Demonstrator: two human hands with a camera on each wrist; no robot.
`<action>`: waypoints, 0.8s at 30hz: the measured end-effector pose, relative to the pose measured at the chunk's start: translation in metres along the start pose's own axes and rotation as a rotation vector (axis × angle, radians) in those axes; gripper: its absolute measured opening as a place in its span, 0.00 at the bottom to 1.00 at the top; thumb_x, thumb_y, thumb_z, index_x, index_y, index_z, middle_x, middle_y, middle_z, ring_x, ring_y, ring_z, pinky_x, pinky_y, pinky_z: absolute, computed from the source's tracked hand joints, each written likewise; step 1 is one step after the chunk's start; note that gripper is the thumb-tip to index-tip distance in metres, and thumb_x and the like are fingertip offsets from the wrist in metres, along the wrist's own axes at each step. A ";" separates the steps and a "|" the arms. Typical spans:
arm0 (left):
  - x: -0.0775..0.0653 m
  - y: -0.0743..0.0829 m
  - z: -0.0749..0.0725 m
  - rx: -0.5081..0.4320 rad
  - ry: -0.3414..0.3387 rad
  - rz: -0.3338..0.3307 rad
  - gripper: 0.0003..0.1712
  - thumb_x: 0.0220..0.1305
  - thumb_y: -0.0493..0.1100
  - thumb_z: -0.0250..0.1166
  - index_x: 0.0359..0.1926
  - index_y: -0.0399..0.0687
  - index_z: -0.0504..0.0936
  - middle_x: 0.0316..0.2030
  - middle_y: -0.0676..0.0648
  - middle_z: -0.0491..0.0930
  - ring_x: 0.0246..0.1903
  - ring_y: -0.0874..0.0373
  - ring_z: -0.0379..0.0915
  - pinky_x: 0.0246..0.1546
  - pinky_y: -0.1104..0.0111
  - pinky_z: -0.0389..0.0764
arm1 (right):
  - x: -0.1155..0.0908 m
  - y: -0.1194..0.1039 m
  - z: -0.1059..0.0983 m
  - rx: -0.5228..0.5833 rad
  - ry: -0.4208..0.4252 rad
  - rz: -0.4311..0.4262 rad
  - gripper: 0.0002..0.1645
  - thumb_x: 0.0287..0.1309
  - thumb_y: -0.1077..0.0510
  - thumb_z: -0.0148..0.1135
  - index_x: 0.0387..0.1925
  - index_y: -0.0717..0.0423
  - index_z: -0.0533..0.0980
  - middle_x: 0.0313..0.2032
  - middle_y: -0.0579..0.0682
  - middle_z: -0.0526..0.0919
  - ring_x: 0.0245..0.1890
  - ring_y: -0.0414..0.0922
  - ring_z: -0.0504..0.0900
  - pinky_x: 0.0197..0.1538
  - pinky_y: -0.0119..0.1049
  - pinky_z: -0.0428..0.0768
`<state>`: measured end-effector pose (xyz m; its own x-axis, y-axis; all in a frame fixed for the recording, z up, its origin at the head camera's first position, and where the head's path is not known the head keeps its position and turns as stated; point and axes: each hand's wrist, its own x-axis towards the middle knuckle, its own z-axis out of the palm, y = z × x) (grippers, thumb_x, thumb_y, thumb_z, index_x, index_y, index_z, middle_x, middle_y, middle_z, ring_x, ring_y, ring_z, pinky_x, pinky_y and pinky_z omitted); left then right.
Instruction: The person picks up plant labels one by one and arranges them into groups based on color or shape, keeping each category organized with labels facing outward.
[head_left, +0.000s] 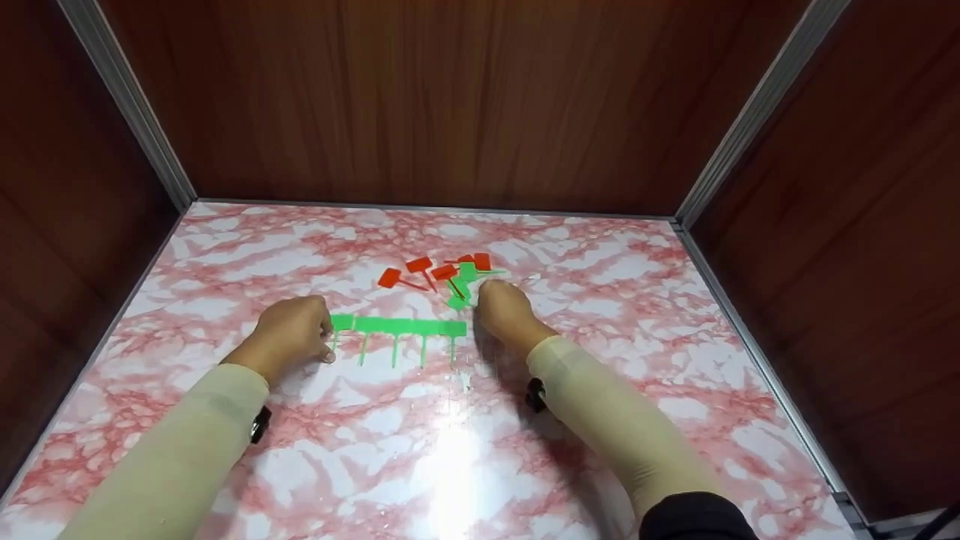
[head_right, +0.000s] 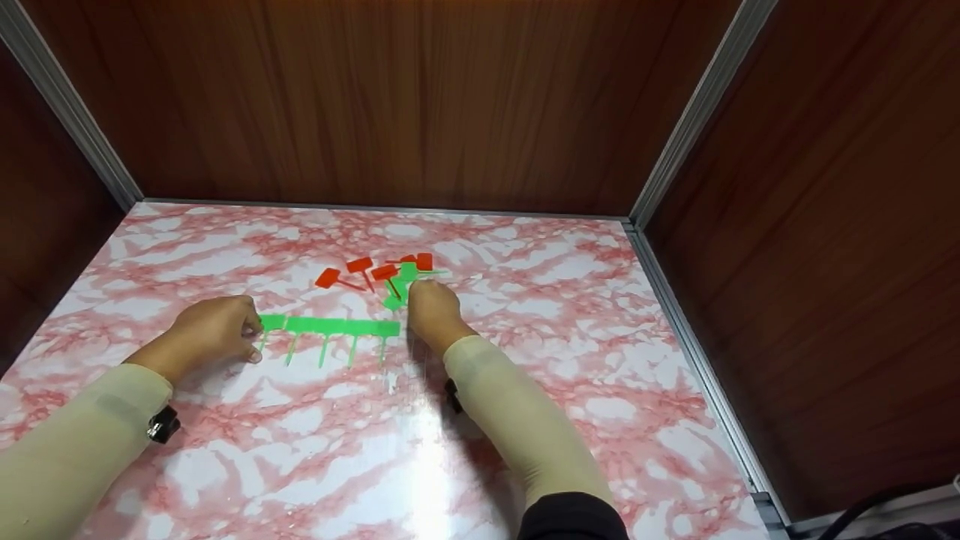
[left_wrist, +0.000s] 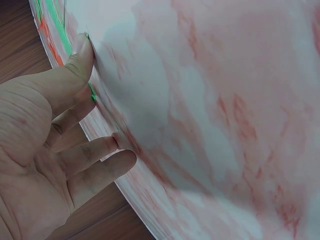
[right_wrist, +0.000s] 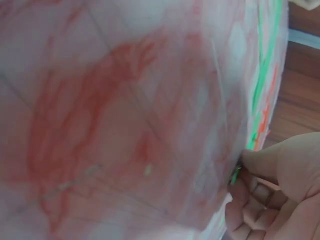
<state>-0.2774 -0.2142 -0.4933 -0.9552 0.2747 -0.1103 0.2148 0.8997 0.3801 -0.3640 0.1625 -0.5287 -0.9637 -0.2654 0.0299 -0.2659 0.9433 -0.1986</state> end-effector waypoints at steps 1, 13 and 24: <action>0.000 0.000 0.000 0.000 0.001 -0.001 0.25 0.53 0.45 0.92 0.50 0.40 0.95 0.52 0.40 0.93 0.58 0.34 0.88 0.61 0.36 0.86 | -0.002 -0.001 -0.002 -0.009 0.004 -0.007 0.07 0.70 0.66 0.59 0.38 0.58 0.83 0.36 0.57 0.88 0.36 0.55 0.86 0.47 0.61 0.88; 0.000 0.002 -0.001 -0.012 -0.002 -0.006 0.27 0.53 0.44 0.92 0.52 0.40 0.95 0.53 0.41 0.93 0.58 0.34 0.88 0.62 0.36 0.86 | -0.023 -0.023 -0.026 -0.146 -0.038 -0.018 0.07 0.73 0.64 0.64 0.44 0.61 0.86 0.41 0.62 0.91 0.43 0.62 0.91 0.52 0.59 0.92; 0.003 0.000 0.000 -0.004 -0.014 -0.002 0.25 0.52 0.45 0.93 0.50 0.41 0.96 0.52 0.40 0.94 0.58 0.33 0.89 0.60 0.36 0.87 | -0.018 -0.019 -0.026 -0.029 -0.040 0.054 0.11 0.75 0.54 0.69 0.43 0.60 0.87 0.46 0.60 0.89 0.46 0.60 0.90 0.57 0.58 0.91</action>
<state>-0.2800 -0.2133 -0.4935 -0.9526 0.2777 -0.1243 0.2120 0.8989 0.3834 -0.3421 0.1544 -0.5002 -0.9750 -0.2215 -0.0191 -0.2151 0.9616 -0.1707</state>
